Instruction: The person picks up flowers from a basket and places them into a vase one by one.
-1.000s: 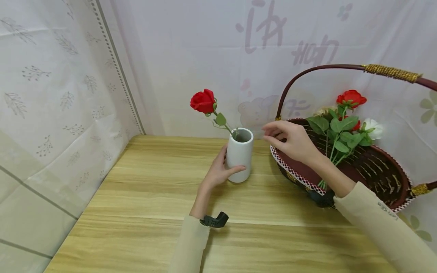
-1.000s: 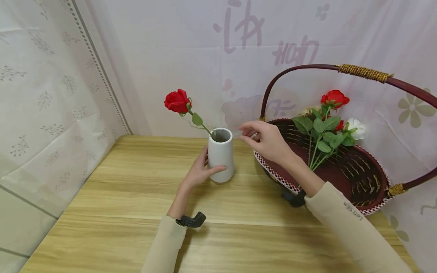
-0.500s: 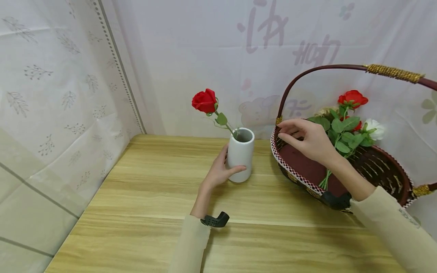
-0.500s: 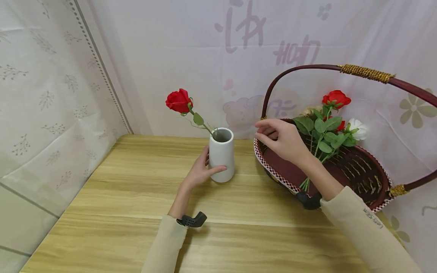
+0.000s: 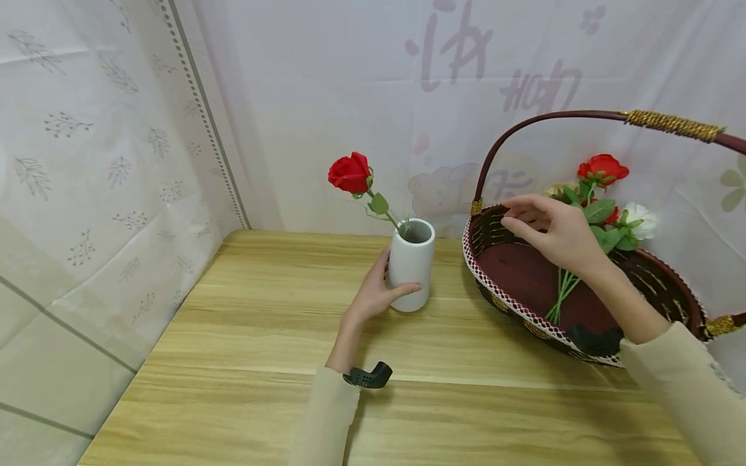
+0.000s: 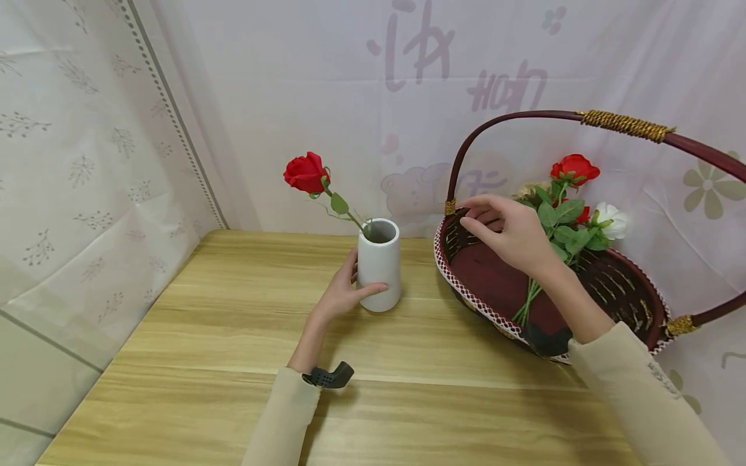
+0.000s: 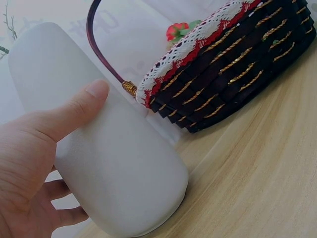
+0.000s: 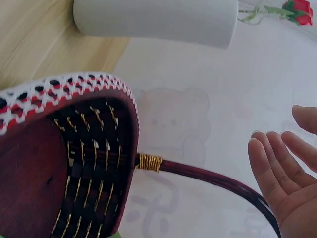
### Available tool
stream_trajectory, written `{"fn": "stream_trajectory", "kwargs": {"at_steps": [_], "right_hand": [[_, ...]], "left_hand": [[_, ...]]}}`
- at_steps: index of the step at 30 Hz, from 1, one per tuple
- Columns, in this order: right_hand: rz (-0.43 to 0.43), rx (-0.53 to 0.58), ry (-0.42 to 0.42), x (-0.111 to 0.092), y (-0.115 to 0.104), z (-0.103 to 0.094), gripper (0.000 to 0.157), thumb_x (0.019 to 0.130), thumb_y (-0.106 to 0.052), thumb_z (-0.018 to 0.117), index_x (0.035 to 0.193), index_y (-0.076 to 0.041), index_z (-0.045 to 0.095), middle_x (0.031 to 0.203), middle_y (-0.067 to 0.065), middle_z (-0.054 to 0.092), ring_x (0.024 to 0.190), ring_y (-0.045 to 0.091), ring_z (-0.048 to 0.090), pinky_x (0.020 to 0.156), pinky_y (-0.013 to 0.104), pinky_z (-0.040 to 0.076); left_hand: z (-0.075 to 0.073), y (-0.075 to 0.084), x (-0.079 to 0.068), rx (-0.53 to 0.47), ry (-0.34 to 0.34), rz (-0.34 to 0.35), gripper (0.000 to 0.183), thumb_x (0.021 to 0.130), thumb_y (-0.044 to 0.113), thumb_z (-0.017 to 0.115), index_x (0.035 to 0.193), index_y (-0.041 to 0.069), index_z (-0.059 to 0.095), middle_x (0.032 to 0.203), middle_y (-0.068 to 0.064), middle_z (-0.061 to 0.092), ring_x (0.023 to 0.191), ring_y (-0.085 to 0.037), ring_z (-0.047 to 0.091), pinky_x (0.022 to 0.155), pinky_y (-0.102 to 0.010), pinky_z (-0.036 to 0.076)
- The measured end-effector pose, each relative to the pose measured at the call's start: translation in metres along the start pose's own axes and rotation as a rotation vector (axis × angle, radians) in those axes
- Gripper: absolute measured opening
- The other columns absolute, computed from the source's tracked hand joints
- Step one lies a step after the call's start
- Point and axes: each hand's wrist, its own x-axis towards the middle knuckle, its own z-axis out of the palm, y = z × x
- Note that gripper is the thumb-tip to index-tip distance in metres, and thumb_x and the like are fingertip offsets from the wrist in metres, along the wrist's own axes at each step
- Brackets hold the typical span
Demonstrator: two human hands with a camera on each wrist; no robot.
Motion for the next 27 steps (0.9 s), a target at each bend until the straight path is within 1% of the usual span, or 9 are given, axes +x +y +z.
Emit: {"fn": "stream_trajectory", "kwargs": {"at_steps": [4, 7, 10, 13, 19, 23, 27], "right_hand": [[0.037, -0.037, 0.032, -0.002, 0.004, -0.009, 0.029, 0.096, -0.014, 0.072, 0.123, -0.007, 0.069, 0.1, 0.007, 0.072, 0.083, -0.005, 0.064, 0.07, 0.008, 0.047], [0.064, -0.056, 0.052, -0.003, 0.01, -0.016, 0.028, 0.096, -0.017, 0.072, 0.122, -0.007, 0.069, 0.098, -0.003, 0.071, 0.081, -0.006, 0.064, 0.07, 0.008, 0.047], [0.099, -0.064, 0.06, -0.004, 0.016, -0.024, 0.031, 0.097, -0.021, 0.071, 0.124, -0.008, 0.068, 0.099, -0.016, 0.068, 0.081, -0.007, 0.062, 0.07, 0.007, 0.046], [0.137, -0.047, 0.062, -0.003, 0.023, -0.032, 0.033, 0.097, -0.022, 0.071, 0.127, -0.008, 0.067, 0.1, -0.023, 0.065, 0.081, -0.007, 0.062, 0.07, 0.007, 0.045], [0.177, -0.025, 0.09, 0.0, 0.033, -0.042, 0.034, 0.097, -0.021, 0.07, 0.128, -0.007, 0.066, 0.097, -0.024, 0.065, 0.077, -0.004, 0.064, 0.067, 0.008, 0.046], [0.195, -0.019, 0.102, 0.0, 0.039, -0.046, 0.035, 0.097, -0.022, 0.069, 0.128, -0.006, 0.065, 0.097, -0.025, 0.064, 0.074, -0.007, 0.064, 0.066, 0.008, 0.045], [0.212, -0.029, 0.109, -0.001, 0.045, -0.05, 0.036, 0.098, -0.023, 0.069, 0.129, -0.004, 0.065, 0.097, -0.028, 0.062, 0.074, -0.008, 0.063, 0.065, 0.008, 0.046]], "left_hand": [[0.0, 0.001, 0.0, -0.001, 0.0, -0.005, 0.096, 0.082, 0.032, 0.086, 0.158, 0.03, 0.027, 0.147, 0.0, 0.047, 0.132, -0.022, 0.049, 0.11, -0.048, 0.04], [0.0, 0.001, 0.0, -0.002, -0.002, -0.005, 0.096, 0.082, 0.033, 0.086, 0.158, 0.03, 0.027, 0.147, -0.001, 0.047, 0.133, -0.022, 0.049, 0.11, -0.048, 0.04], [0.0, 0.0, 0.001, -0.004, -0.003, -0.003, 0.096, 0.083, 0.033, 0.086, 0.158, 0.03, 0.027, 0.147, 0.0, 0.046, 0.132, -0.022, 0.049, 0.11, -0.048, 0.04], [0.001, -0.001, 0.001, -0.007, -0.004, -0.001, 0.095, 0.083, 0.033, 0.086, 0.158, 0.03, 0.027, 0.147, 0.001, 0.046, 0.132, -0.021, 0.049, 0.109, -0.048, 0.041], [0.001, 0.0, 0.0, -0.012, 0.003, -0.008, 0.096, 0.082, 0.029, 0.087, 0.158, 0.03, 0.027, 0.147, -0.001, 0.047, 0.132, -0.023, 0.049, 0.109, -0.049, 0.04], [0.001, 0.0, 0.0, -0.02, 0.004, -0.008, 0.097, 0.082, 0.029, 0.087, 0.158, 0.03, 0.027, 0.148, -0.002, 0.047, 0.133, -0.025, 0.048, 0.109, -0.051, 0.04], [0.0, 0.001, 0.0, -0.01, 0.002, -0.006, 0.097, 0.082, 0.031, 0.087, 0.158, 0.031, 0.026, 0.148, -0.001, 0.046, 0.133, -0.023, 0.048, 0.109, -0.049, 0.04]]}}
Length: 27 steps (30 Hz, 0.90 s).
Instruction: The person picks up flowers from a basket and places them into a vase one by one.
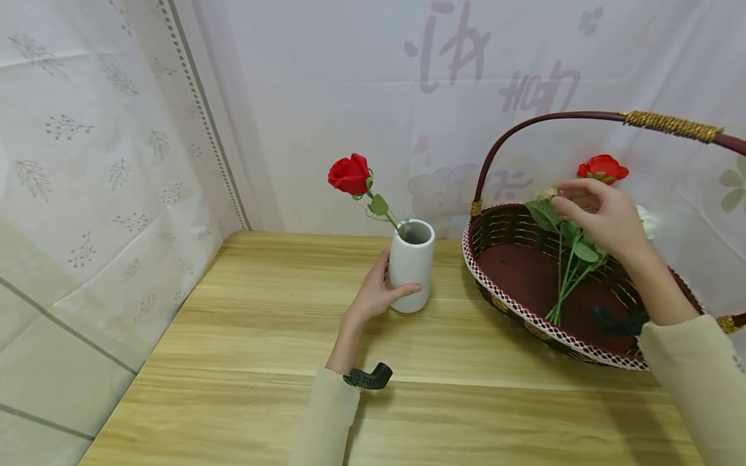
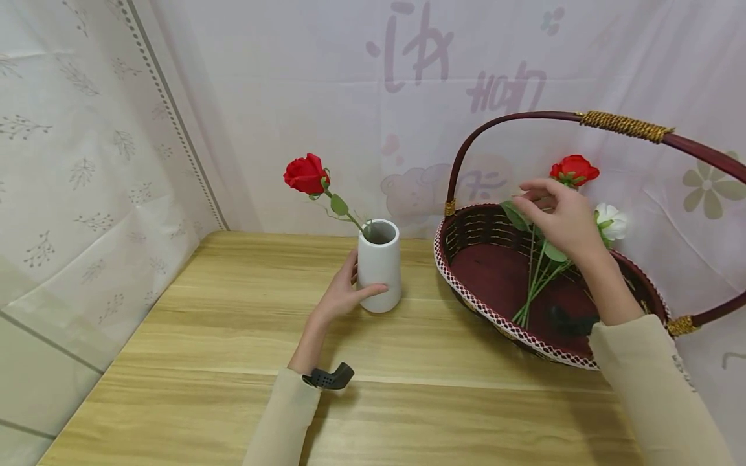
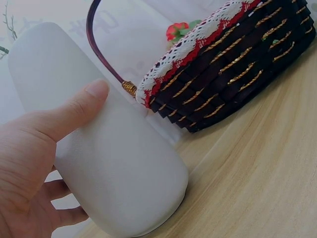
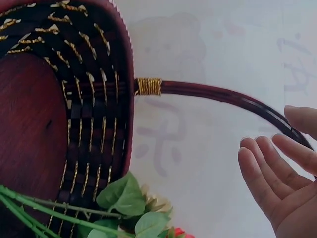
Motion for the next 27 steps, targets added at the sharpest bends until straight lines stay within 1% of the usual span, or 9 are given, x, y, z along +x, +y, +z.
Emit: {"fn": "stream_trajectory", "kwargs": {"at_steps": [7, 14, 17, 18, 21, 24, 25, 27], "right_hand": [[0.049, -0.013, 0.018, 0.001, 0.016, -0.006, 0.036, 0.098, -0.026, 0.069, 0.127, -0.007, 0.065, 0.092, -0.031, 0.061, 0.072, -0.011, 0.062, 0.062, 0.008, 0.047], [0.116, -0.063, 0.006, -0.001, 0.033, -0.011, 0.047, 0.1, -0.034, 0.064, 0.132, 0.001, 0.059, 0.09, -0.034, 0.056, 0.073, -0.014, 0.058, 0.06, 0.009, 0.044], [0.144, -0.08, 0.009, -0.002, 0.039, -0.012, 0.049, 0.1, -0.035, 0.063, 0.132, 0.001, 0.058, 0.091, -0.028, 0.056, 0.073, -0.014, 0.057, 0.059, 0.01, 0.045], [0.145, -0.086, 0.01, -0.002, 0.041, -0.013, 0.049, 0.1, -0.035, 0.063, 0.132, 0.002, 0.057, 0.094, -0.023, 0.059, 0.073, -0.014, 0.056, 0.059, 0.01, 0.045], [0.148, -0.105, 0.03, -0.003, 0.049, -0.013, 0.048, 0.1, -0.034, 0.063, 0.13, 0.003, 0.058, 0.093, -0.019, 0.059, 0.072, -0.016, 0.055, 0.058, 0.009, 0.045], [0.15, -0.107, 0.056, -0.004, 0.057, -0.013, 0.047, 0.1, -0.032, 0.064, 0.129, 0.005, 0.058, 0.088, -0.025, 0.057, 0.069, -0.017, 0.054, 0.058, 0.007, 0.043], [0.155, -0.104, 0.066, -0.004, 0.059, -0.014, 0.047, 0.1, -0.031, 0.064, 0.129, 0.005, 0.058, 0.085, -0.031, 0.054, 0.068, -0.017, 0.054, 0.058, 0.007, 0.043], [0.161, -0.098, 0.083, -0.004, 0.063, -0.014, 0.047, 0.099, -0.03, 0.064, 0.129, 0.005, 0.058, 0.082, -0.036, 0.051, 0.066, -0.018, 0.054, 0.057, 0.007, 0.042]], "left_hand": [[0.0, -0.001, 0.0, 0.005, -0.005, 0.005, 0.096, 0.083, 0.033, 0.086, 0.158, 0.031, 0.026, 0.147, 0.001, 0.046, 0.132, -0.021, 0.049, 0.109, -0.047, 0.041], [0.0, -0.001, 0.0, 0.009, -0.003, 0.003, 0.096, 0.082, 0.034, 0.086, 0.157, 0.03, 0.027, 0.147, 0.0, 0.047, 0.132, -0.021, 0.049, 0.109, -0.048, 0.041], [0.0, -0.001, 0.0, 0.008, -0.001, 0.006, 0.096, 0.082, 0.032, 0.087, 0.157, 0.03, 0.028, 0.146, -0.001, 0.047, 0.132, -0.022, 0.05, 0.109, -0.048, 0.041], [0.0, -0.001, 0.0, 0.007, 0.0, 0.007, 0.096, 0.082, 0.032, 0.087, 0.157, 0.03, 0.028, 0.146, -0.001, 0.048, 0.131, -0.022, 0.05, 0.109, -0.048, 0.041], [-0.001, 0.0, 0.0, 0.009, -0.001, 0.006, 0.095, 0.082, 0.032, 0.086, 0.157, 0.03, 0.028, 0.146, -0.001, 0.048, 0.131, -0.022, 0.05, 0.108, -0.049, 0.041], [0.0, -0.001, 0.0, 0.01, -0.003, 0.005, 0.094, 0.083, 0.033, 0.086, 0.157, 0.03, 0.028, 0.146, -0.001, 0.048, 0.131, -0.022, 0.05, 0.108, -0.048, 0.042], [0.0, -0.001, 0.0, 0.01, -0.004, 0.006, 0.094, 0.083, 0.033, 0.086, 0.157, 0.03, 0.028, 0.146, -0.001, 0.047, 0.131, -0.022, 0.05, 0.108, -0.048, 0.042], [0.0, -0.001, 0.0, 0.007, -0.004, 0.005, 0.094, 0.083, 0.033, 0.086, 0.157, 0.031, 0.027, 0.146, 0.0, 0.047, 0.131, -0.022, 0.05, 0.108, -0.048, 0.042]]}}
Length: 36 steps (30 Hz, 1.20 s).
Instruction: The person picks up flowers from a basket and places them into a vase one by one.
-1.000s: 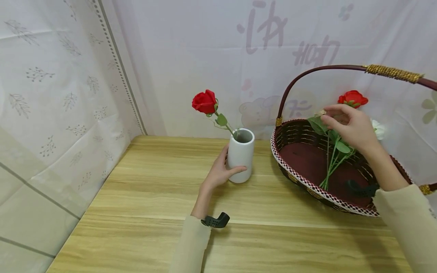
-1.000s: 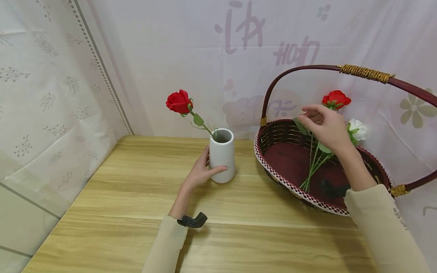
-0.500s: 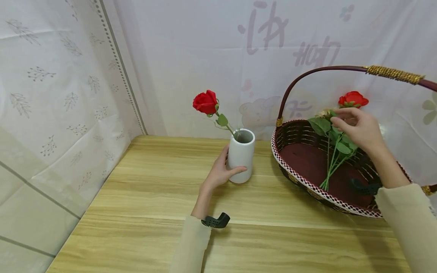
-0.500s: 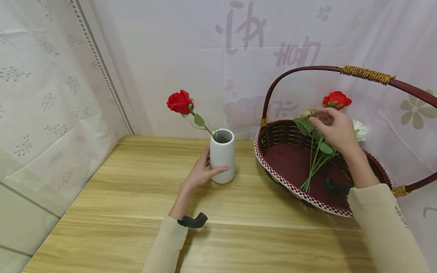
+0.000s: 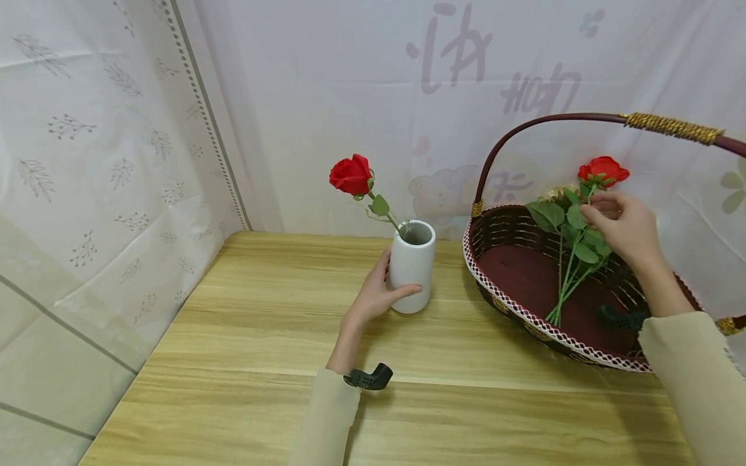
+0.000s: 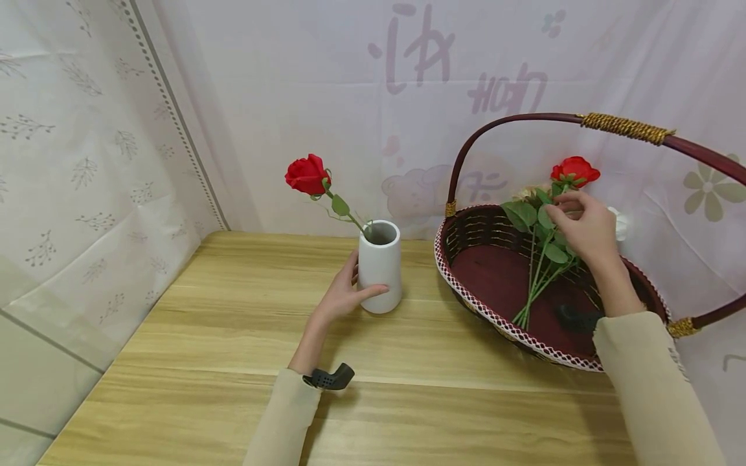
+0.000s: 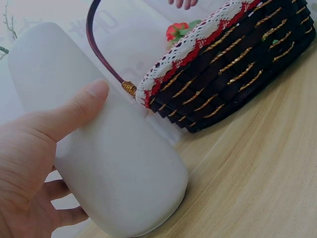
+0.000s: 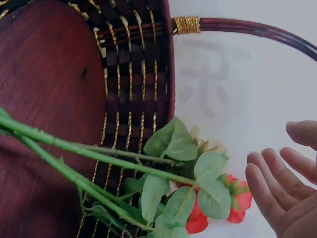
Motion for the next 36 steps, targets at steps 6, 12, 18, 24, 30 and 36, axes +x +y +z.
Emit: {"fn": "stream_trajectory", "kwargs": {"at_steps": [6, 12, 18, 24, 30, 36], "right_hand": [[0.031, -0.043, 0.032, -0.002, 0.011, 0.002, 0.047, 0.098, -0.031, 0.065, 0.128, 0.005, 0.06, 0.079, -0.036, 0.048, 0.062, -0.017, 0.051, 0.052, 0.01, 0.041], [0.083, -0.065, 0.042, -0.004, 0.019, 0.007, 0.048, 0.098, -0.033, 0.064, 0.125, 0.007, 0.062, 0.078, -0.027, 0.05, 0.057, -0.014, 0.053, 0.051, 0.011, 0.043], [0.164, 0.004, 0.022, -0.007, 0.022, 0.01, 0.053, 0.099, -0.035, 0.062, 0.127, 0.01, 0.057, 0.071, -0.031, 0.049, 0.058, -0.01, 0.057, 0.052, 0.013, 0.046], [0.225, 0.017, -0.005, -0.009, 0.026, 0.013, 0.053, 0.099, -0.035, 0.061, 0.124, 0.011, 0.057, 0.068, -0.028, 0.053, 0.056, -0.006, 0.059, 0.051, 0.016, 0.048], [0.268, -0.001, -0.04, -0.008, 0.033, 0.015, 0.053, 0.099, -0.034, 0.062, 0.122, 0.013, 0.06, 0.059, -0.025, 0.059, 0.052, -0.001, 0.061, 0.05, 0.017, 0.05], [0.331, -0.008, -0.058, -0.006, 0.034, 0.021, 0.051, 0.098, -0.034, 0.064, 0.119, 0.012, 0.061, 0.059, -0.014, 0.065, 0.051, 0.002, 0.063, 0.05, 0.021, 0.053]], "left_hand": [[0.0, -0.001, 0.0, -0.007, 0.004, 0.006, 0.094, 0.082, 0.031, 0.087, 0.157, 0.03, 0.028, 0.145, -0.002, 0.048, 0.13, -0.023, 0.051, 0.107, -0.05, 0.042], [0.0, 0.0, 0.0, 0.004, 0.016, 0.007, 0.095, 0.081, 0.03, 0.088, 0.156, 0.027, 0.03, 0.144, -0.001, 0.049, 0.129, -0.021, 0.052, 0.107, -0.047, 0.043], [0.0, 0.0, 0.0, -0.002, 0.013, 0.01, 0.094, 0.082, 0.027, 0.087, 0.157, 0.027, 0.03, 0.144, -0.001, 0.049, 0.129, -0.021, 0.051, 0.107, -0.047, 0.042], [0.0, 0.005, -0.002, -0.011, 0.006, 0.005, 0.096, 0.082, 0.023, 0.087, 0.158, 0.025, 0.028, 0.146, -0.005, 0.048, 0.131, -0.026, 0.051, 0.108, -0.05, 0.042], [-0.001, 0.012, -0.003, -0.013, -0.006, -0.012, 0.094, 0.084, 0.017, 0.085, 0.158, 0.017, 0.028, 0.147, -0.011, 0.048, 0.131, -0.03, 0.05, 0.108, -0.051, 0.041], [0.0, 0.0, 0.0, -0.023, 0.007, 0.007, 0.096, 0.082, 0.025, 0.087, 0.157, 0.027, 0.029, 0.146, -0.002, 0.048, 0.13, -0.024, 0.051, 0.108, -0.049, 0.041]]}}
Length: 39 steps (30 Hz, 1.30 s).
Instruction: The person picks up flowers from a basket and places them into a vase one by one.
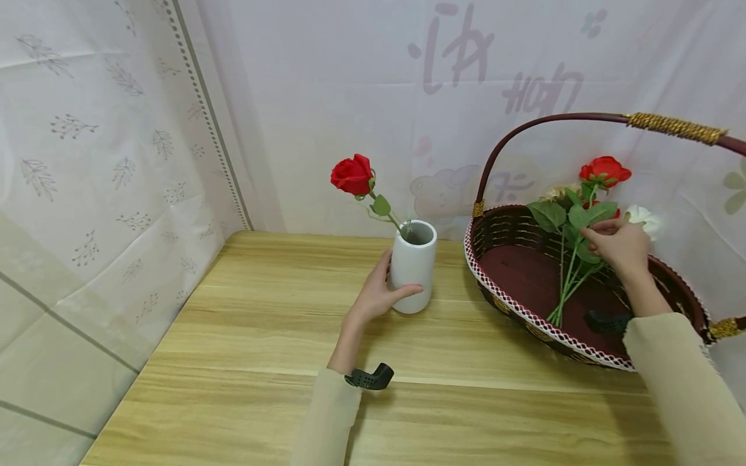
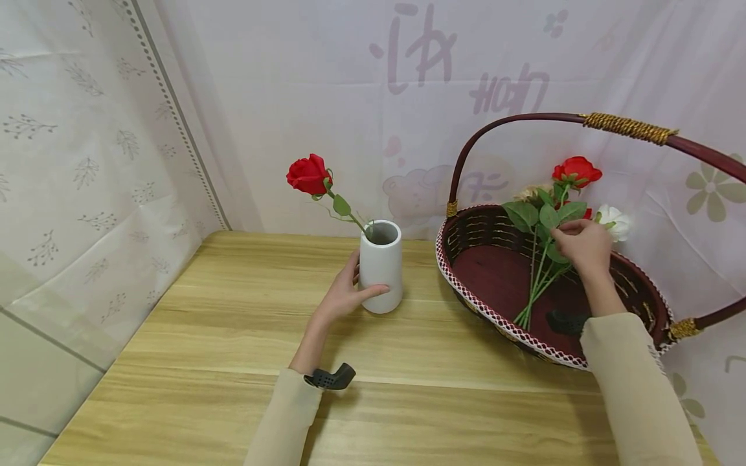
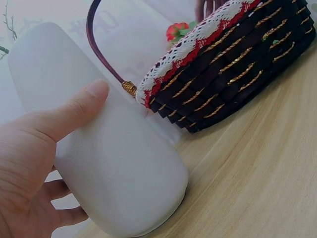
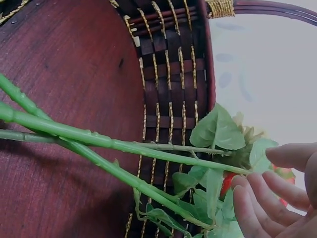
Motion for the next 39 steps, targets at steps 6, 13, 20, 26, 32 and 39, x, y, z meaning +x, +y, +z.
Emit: {"fn": "stream_trajectory", "kwargs": {"at_steps": [6, 13, 20, 26, 32, 39], "right_hand": [[0.047, -0.026, -0.011, -0.001, 0.001, 0.005, 0.051, 0.097, -0.032, 0.064, 0.119, 0.014, 0.061, 0.057, -0.006, 0.066, 0.05, 0.005, 0.063, 0.049, 0.022, 0.052], [0.069, -0.006, -0.041, -0.002, 0.008, 0.008, 0.049, 0.098, -0.029, 0.064, 0.121, 0.014, 0.058, 0.059, -0.004, 0.067, 0.051, 0.004, 0.064, 0.051, 0.023, 0.054], [0.079, -0.045, -0.05, -0.002, 0.008, 0.012, 0.048, 0.098, -0.028, 0.064, 0.121, 0.014, 0.059, 0.059, -0.007, 0.066, 0.052, 0.004, 0.065, 0.063, 0.026, 0.057], [0.088, -0.111, -0.067, -0.002, 0.007, 0.014, 0.049, 0.099, -0.027, 0.062, 0.121, 0.016, 0.061, 0.052, -0.007, 0.064, 0.05, 0.005, 0.064, 0.104, 0.06, 0.037], [0.08, -0.123, -0.061, -0.003, 0.009, 0.015, 0.046, 0.099, -0.024, 0.062, 0.12, 0.017, 0.061, 0.051, -0.009, 0.063, 0.051, 0.007, 0.065, 0.102, 0.06, 0.04], [0.06, -0.064, -0.055, -0.004, 0.011, 0.015, 0.045, 0.1, -0.021, 0.062, 0.122, 0.018, 0.059, 0.056, -0.006, 0.067, 0.052, 0.003, 0.066, 0.059, 0.013, 0.048]], "left_hand": [[0.0, 0.0, 0.0, 0.016, 0.003, -0.003, 0.094, 0.082, 0.031, 0.087, 0.157, 0.028, 0.03, 0.145, -0.001, 0.049, 0.13, -0.022, 0.051, 0.108, -0.048, 0.042], [0.0, 0.0, 0.001, 0.02, 0.005, -0.005, 0.095, 0.081, 0.032, 0.087, 0.156, 0.028, 0.03, 0.145, -0.001, 0.049, 0.131, -0.022, 0.05, 0.109, -0.048, 0.041], [0.0, -0.001, 0.001, 0.022, 0.005, 0.0, 0.094, 0.081, 0.032, 0.087, 0.156, 0.028, 0.031, 0.144, 0.0, 0.049, 0.13, -0.021, 0.051, 0.108, -0.047, 0.042], [0.0, -0.001, 0.0, 0.029, 0.006, -0.003, 0.093, 0.082, 0.032, 0.087, 0.155, 0.028, 0.031, 0.144, 0.001, 0.05, 0.13, -0.02, 0.051, 0.109, -0.046, 0.041], [0.001, 0.0, 0.0, 0.031, 0.004, -0.006, 0.093, 0.082, 0.032, 0.087, 0.155, 0.029, 0.031, 0.144, 0.002, 0.049, 0.13, -0.019, 0.051, 0.109, -0.045, 0.042], [0.001, 0.0, -0.001, 0.027, 0.007, -0.01, 0.093, 0.081, 0.032, 0.087, 0.155, 0.029, 0.031, 0.144, 0.001, 0.049, 0.13, -0.02, 0.051, 0.109, -0.047, 0.041]]}}
